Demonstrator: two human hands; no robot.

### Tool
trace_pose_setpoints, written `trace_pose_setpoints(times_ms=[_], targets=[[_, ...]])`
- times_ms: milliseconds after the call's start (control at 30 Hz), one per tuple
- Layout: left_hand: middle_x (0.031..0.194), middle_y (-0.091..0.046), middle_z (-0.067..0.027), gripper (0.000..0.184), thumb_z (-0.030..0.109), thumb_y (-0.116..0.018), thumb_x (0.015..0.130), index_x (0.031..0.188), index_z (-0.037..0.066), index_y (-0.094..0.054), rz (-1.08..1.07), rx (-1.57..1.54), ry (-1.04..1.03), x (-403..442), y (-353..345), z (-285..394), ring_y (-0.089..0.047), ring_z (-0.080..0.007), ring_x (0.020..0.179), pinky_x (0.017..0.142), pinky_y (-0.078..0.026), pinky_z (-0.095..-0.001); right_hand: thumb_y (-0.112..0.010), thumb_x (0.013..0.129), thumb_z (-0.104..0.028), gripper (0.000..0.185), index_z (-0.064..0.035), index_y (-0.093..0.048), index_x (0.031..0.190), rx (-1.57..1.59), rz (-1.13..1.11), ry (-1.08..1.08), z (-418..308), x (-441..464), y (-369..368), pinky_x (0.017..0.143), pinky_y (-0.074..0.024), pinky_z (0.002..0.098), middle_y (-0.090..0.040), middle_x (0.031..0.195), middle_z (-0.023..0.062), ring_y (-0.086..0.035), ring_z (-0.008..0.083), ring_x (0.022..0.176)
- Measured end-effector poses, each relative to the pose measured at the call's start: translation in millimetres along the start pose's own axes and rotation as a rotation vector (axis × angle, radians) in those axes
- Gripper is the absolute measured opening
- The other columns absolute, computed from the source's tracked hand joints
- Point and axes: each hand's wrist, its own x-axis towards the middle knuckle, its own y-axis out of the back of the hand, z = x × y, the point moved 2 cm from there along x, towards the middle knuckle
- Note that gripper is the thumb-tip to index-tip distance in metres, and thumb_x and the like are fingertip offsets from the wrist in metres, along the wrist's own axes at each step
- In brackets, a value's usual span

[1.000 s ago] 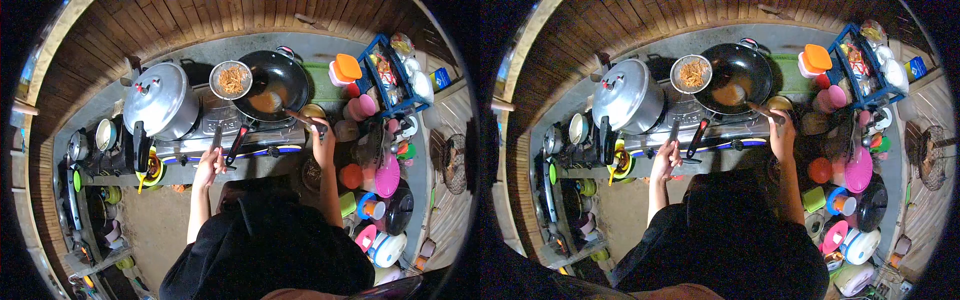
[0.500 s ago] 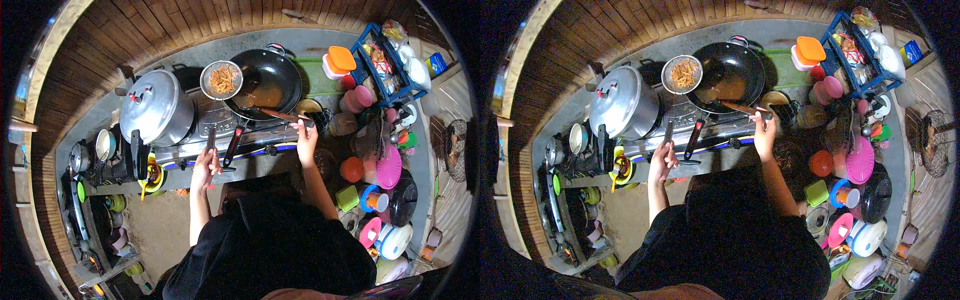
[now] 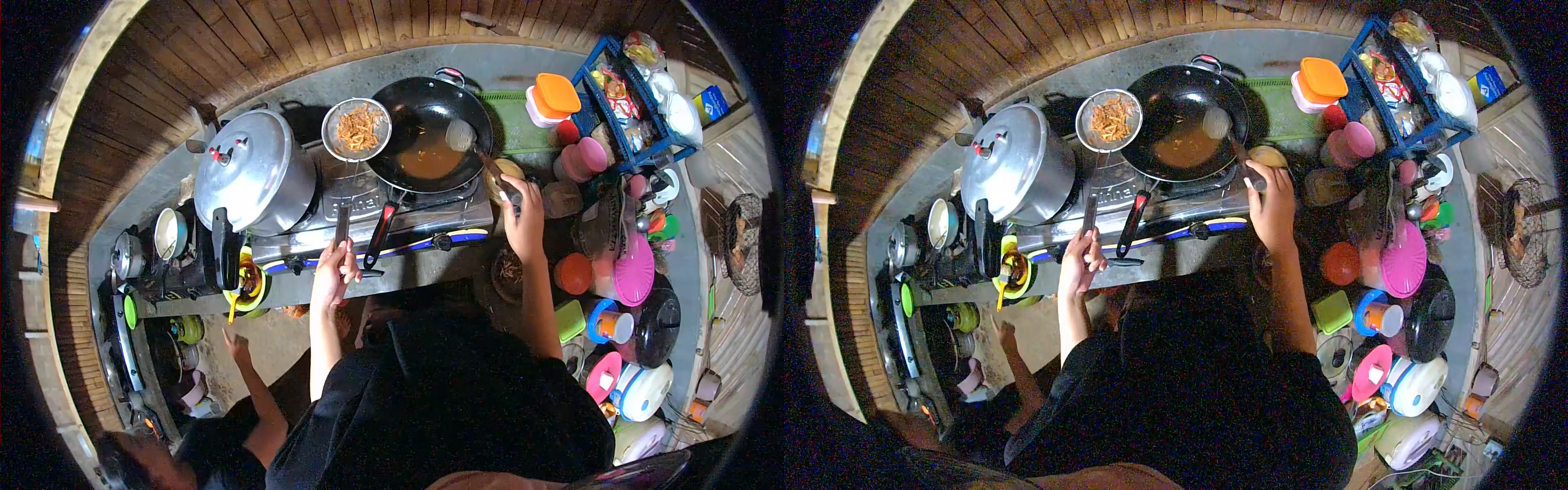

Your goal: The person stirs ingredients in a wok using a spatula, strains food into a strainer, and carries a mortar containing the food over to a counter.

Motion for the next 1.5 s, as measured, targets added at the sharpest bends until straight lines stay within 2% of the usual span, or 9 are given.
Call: trace_pose_setpoints(times_ms=[233, 467, 533, 767, 867, 1000, 1167, 1433, 1500], targets=[[0.049, -0.033, 0.0048, 0.014, 0.020, -0.040, 0.092, 0.087, 0.007, -0.045, 0.004, 0.010, 0.019, -2.4, -2.5, 0.6, -0.027, -0.0071, 0.037, 0.044, -0.037, -0.0258, -0.053, 0.081, -0.007, 0.022, -0.0029, -0.055, 0.102, 0.165, 0.024, -0.146, 18.5, -19.6, -9.0, 0.083, -0.0410, 0.0379, -0.057, 0.098, 0.0166, -0.053, 0.0341, 0.092], [0.049, -0.034, 0.0042, 0.015, 0.019, -0.039, 0.093, 0.088, 0.007, -0.045, 0.011, -0.007, 0.012, -3.2, -1.2, 2.8, -0.027, -0.0071, 0.036, 0.044, -0.036, -0.0253, -0.056, 0.083, -0.006, 0.021, -0.0026, -0.055, 0.104, 0.477, 0.152, -0.314, 26.4, -31.2, -62.0, 0.074, -0.0433, 0.0254, -0.060, 0.090, 0.0086, -0.056, 0.0145, 0.082], [0.049, -0.034, 0.0040, 0.014, 0.019, -0.039, 0.092, 0.088, 0.007, -0.045, 0.021, -0.001, 0.007, -4.7, -2.2, 4.5, -0.027, -0.0071, 0.036, 0.044, -0.036, -0.0257, -0.055, 0.084, -0.008, 0.021, -0.0021, -0.055, 0.105, 0.596, 0.159, -0.354, 29.2, -35.0, -72.8, 0.074, -0.0433, 0.0255, -0.060, 0.088, 0.0070, -0.056, 0.0131, 0.081], [0.050, -0.036, 0.0037, 0.013, 0.018, -0.039, 0.092, 0.089, 0.007, -0.046, 0.021, 0.004, -0.003, -6.0, 3.1, 6.0, -0.028, -0.0072, 0.037, 0.044, -0.036, -0.0265, -0.054, 0.086, -0.009, 0.021, -0.0021, -0.055, 0.106, 0.623, 0.148, -0.387, 12.9, -38.4, -64.8, 0.075, -0.0431, 0.0260, -0.059, 0.089, 0.0047, -0.056, 0.0124, 0.083], [0.050, -0.036, 0.0038, 0.013, 0.018, -0.040, 0.092, 0.088, 0.007, -0.046, 0.048, 0.014, 0.000, -6.7, 3.2, 6.9, -0.028, -0.0073, 0.037, 0.044, -0.036, -0.0261, -0.055, 0.085, -0.007, 0.021, -0.0016, -0.055, 0.105, 0.575, 0.119, -0.349, -1.7, -43.6, -50.2, 0.077, -0.0427, 0.0273, -0.059, 0.094, 0.0077, -0.056, 0.0151, 0.087], [0.050, -0.036, 0.0039, 0.014, 0.020, -0.041, 0.092, 0.088, 0.007, -0.046, 0.062, -0.001, 0.011, -7.1, 0.1, 5.8, -0.028, -0.0072, 0.037, 0.044, -0.036, -0.0253, -0.057, 0.080, -0.002, 0.024, -0.0009, -0.054, 0.104, 0.373, 0.061, -0.104, -23.4, -45.0, -27.7, 0.082, -0.0420, 0.0329, -0.059, 0.099, 0.0148, -0.056, 0.0280, 0.090], [0.049, -0.035, 0.0043, 0.015, 0.020, -0.041, 0.092, 0.086, 0.008, -0.046, 0.021, 0.003, 0.010, -0.9, 1.4, 2.8, -0.029, -0.0068, 0.037, 0.043, -0.036, -0.0257, -0.060, 0.074, -0.003, 0.030, -0.0026, -0.055, 0.104, 0.272, -0.024, 0.026, -37.7, -41.2, -13.4, 0.079, -0.0430, 0.0349, -0.060, 0.097, 0.0128, -0.056, 0.0301, 0.088], [0.051, -0.036, 0.0035, 0.014, 0.019, -0.040, 0.092, 0.092, 0.006, -0.044, 0.036, -0.023, 0.024, 4.6, -0.9, -1.0, -0.029, -0.0072, 0.036, 0.044, -0.035, -0.0252, -0.061, 0.074, -0.004, 0.029, -0.0034, -0.056, 0.102, 0.235, -0.053, 0.047, -48.3, -34.7, -6.0, 0.078, -0.0434, 0.0353, -0.060, 0.095, 0.0133, -0.056, 0.0309, 0.087], [0.052, -0.037, 0.0030, 0.013, 0.019, -0.040, 0.092, 0.093, 0.006, -0.044, 0.042, -0.032, 0.029, 6.7, -1.9, -1.6, -0.029, -0.0074, 0.036, 0.044, -0.036, -0.0253, -0.060, 0.077, -0.004, 0.025, -0.0031, -0.056, 0.102, 0.286, 0.073, -0.084, -42.4, -39.7, -9.1, 0.076, -0.0441, 0.0327, -0.060, 0.094, 0.0144, -0.058, 0.0286, 0.084]])
